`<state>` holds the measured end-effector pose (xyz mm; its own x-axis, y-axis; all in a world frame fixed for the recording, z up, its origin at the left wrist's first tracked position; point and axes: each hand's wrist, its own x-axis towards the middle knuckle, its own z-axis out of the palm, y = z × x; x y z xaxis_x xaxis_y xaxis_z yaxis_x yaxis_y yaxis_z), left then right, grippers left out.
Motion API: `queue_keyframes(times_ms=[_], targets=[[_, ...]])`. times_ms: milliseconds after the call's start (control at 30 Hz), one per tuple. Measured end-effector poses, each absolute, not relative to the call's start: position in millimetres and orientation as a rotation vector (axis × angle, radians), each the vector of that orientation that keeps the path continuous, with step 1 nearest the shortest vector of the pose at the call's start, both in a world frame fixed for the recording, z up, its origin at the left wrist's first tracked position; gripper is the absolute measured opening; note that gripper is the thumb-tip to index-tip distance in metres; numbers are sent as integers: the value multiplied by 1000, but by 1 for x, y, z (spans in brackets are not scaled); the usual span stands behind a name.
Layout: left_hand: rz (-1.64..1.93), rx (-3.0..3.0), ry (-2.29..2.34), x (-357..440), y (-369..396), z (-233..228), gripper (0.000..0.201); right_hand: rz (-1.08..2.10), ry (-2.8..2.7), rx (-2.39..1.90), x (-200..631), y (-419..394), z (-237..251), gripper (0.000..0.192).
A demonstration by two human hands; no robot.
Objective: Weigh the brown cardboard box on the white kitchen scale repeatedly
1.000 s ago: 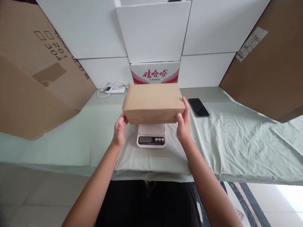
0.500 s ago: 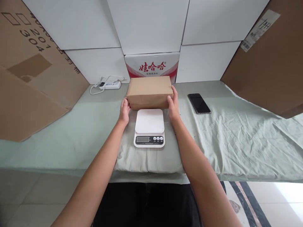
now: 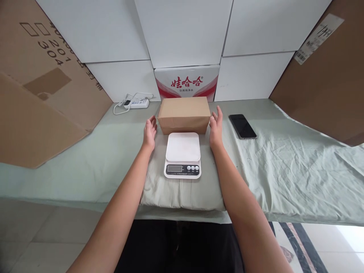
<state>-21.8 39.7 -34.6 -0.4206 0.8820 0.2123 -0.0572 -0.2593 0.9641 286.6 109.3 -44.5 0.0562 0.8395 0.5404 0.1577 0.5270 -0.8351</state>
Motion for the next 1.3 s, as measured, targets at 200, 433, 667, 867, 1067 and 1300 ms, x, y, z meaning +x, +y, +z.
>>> queue_keyframes(times_ms=[200, 433, 667, 867, 1067, 1300], targets=[[1658, 1164, 1197, -13, 33, -31, 102, 891, -1415, -934, 285, 105, -39, 111], [1647, 1233, 1138, -6, 26, -21, 98, 814, -1455, -933, 273, 93, -17, 115], [1798, 1452, 1144, -2, -21, 6, 91, 618, -1594, -849, 283, 36, 21, 107], [1706, 1449, 1101, 13, -91, 0, 89, 560, -1546, -918, 306, -27, 3, 94], [1677, 1411, 1130, 16, -109, -8, 86, 634, -1494, -934, 308, -38, -13, 94], [1728, 1302, 1145, 11, -109, -14, 89, 595, -1441, -917, 308, -36, -11, 93]])
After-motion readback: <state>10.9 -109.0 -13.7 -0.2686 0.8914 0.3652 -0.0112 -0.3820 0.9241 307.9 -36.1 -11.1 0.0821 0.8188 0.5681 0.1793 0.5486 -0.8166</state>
